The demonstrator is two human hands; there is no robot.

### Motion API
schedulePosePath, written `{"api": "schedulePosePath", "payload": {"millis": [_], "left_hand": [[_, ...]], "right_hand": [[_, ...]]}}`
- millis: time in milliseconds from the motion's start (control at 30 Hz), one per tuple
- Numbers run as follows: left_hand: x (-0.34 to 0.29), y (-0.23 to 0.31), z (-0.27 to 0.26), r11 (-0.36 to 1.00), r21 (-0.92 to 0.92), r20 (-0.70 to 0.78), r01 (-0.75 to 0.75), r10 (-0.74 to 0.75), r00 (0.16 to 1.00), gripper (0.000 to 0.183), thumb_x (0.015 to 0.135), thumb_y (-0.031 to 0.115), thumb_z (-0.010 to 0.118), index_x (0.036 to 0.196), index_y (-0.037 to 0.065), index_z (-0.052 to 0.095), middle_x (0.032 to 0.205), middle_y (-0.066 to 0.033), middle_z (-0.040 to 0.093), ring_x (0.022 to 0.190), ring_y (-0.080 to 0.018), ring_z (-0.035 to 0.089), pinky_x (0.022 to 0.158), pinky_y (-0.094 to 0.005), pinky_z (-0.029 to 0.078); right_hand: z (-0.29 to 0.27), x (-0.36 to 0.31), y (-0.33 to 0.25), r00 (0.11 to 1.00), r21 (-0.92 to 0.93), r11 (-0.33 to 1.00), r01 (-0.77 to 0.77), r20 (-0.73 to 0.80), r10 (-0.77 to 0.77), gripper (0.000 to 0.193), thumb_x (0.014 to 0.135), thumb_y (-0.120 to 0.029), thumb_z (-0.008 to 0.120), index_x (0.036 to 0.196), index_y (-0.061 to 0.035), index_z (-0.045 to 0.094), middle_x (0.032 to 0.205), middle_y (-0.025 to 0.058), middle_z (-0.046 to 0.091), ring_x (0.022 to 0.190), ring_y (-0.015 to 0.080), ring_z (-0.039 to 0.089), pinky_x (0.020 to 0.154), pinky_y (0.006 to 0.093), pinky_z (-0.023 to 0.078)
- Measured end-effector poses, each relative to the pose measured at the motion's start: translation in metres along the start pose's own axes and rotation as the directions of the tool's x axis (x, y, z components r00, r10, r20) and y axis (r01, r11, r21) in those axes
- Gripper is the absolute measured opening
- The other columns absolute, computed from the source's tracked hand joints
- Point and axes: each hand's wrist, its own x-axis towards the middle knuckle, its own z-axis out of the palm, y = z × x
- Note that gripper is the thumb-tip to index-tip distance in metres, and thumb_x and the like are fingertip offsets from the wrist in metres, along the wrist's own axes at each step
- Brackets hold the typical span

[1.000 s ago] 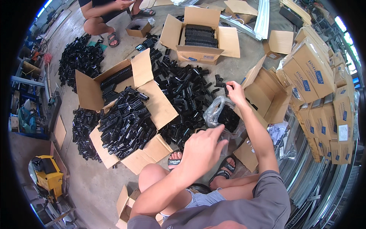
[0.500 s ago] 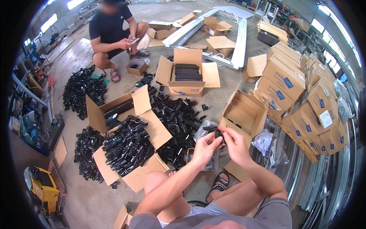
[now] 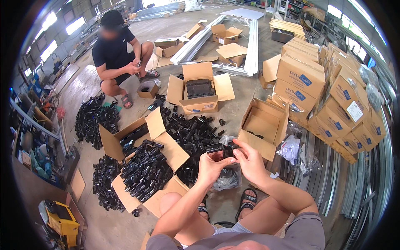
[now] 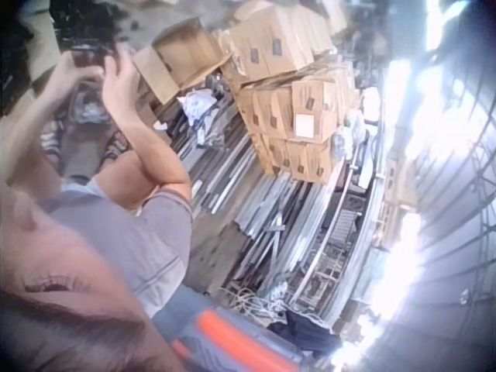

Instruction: The person sorts through black plastic T-shaped connectors, picking them up from a pile on the floor and placing them into different cardboard boxes or small plastic bags.

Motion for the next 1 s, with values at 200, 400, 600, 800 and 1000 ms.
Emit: {"api": "schedulePosePath", "payload": {"millis": [200, 400, 600, 800, 1000], "left_hand": [[0.002, -0.004, -0.008, 0.998, 0.056, -0.031, -0.035, 0.036, 0.999, 0.020, 0.081, 0.000, 0.077, 0.100, -0.003, 0.071, 0.093, -0.0068, 0.073, 0.079, -0.0092, 0.065, 0.072, -0.0260, 0.055], [0.007, -0.024, -0.018, 0.976, 0.215, -0.138, -0.023, 0.054, 0.989, 0.025, 0.075, 0.005, 0.083, 0.094, -0.003, 0.068, 0.090, -0.0053, 0.068, 0.076, -0.0087, 0.060, 0.066, -0.0259, 0.052], [0.003, -0.003, -0.017, 0.996, 0.065, -0.059, -0.066, 0.069, 0.996, 0.015, 0.080, 0.003, 0.080, 0.090, -0.002, 0.071, 0.084, -0.0022, 0.072, 0.075, -0.0062, 0.061, 0.066, -0.0263, 0.050], [0.002, 0.019, -0.021, 0.999, 0.030, 0.100, -0.041, 0.038, 0.994, 0.016, 0.084, 0.005, 0.077, 0.098, -0.001, 0.073, 0.091, -0.0032, 0.073, 0.077, -0.0055, 0.062, 0.068, -0.0239, 0.050], [-0.004, 0.015, -0.020, 0.994, 0.065, 0.171, 0.087, -0.097, 0.980, 0.041, 0.080, 0.012, 0.083, 0.058, 0.012, 0.048, 0.062, 0.0118, 0.037, 0.061, -0.0021, 0.029, 0.053, -0.0244, 0.024]], "right_hand": [[0.014, -0.017, -0.037, 0.984, -0.378, 0.915, 0.145, 0.154, -0.092, 0.056, 0.099, -0.022, 0.054, 0.141, 0.0120, 0.038, 0.093, 0.0283, 0.067, 0.084, 0.0439, 0.067, 0.072, 0.0467, 0.053], [0.021, -0.023, -0.036, 0.983, -0.288, 0.955, 0.069, 0.184, -0.015, 0.074, 0.099, -0.025, 0.058, 0.150, 0.0102, 0.018, 0.083, 0.0193, 0.062, 0.064, 0.0223, 0.060, 0.063, 0.0336, 0.048], [0.027, -0.021, -0.037, 0.960, -0.263, 0.940, 0.217, 0.231, -0.157, 0.082, 0.097, -0.028, 0.060, 0.153, 0.0072, 0.012, 0.118, 0.0335, 0.062, 0.104, 0.0423, 0.066, 0.089, 0.0427, 0.051], [0.007, 0.003, -0.008, 1.000, 0.247, 0.969, 0.007, -0.009, -0.005, 0.070, 0.101, -0.026, 0.059, 0.154, -0.0020, 0.020, 0.102, 0.0100, 0.067, 0.093, 0.0153, 0.066, 0.079, 0.0295, 0.053], [-0.021, 0.022, -0.011, 0.930, 0.368, 0.895, -0.254, 0.346, 0.122, 0.041, 0.098, -0.034, 0.065, 0.124, -0.0038, 0.059, 0.102, -0.0002, 0.062, 0.086, 0.0064, 0.061, 0.070, 0.0229, 0.049]]}}
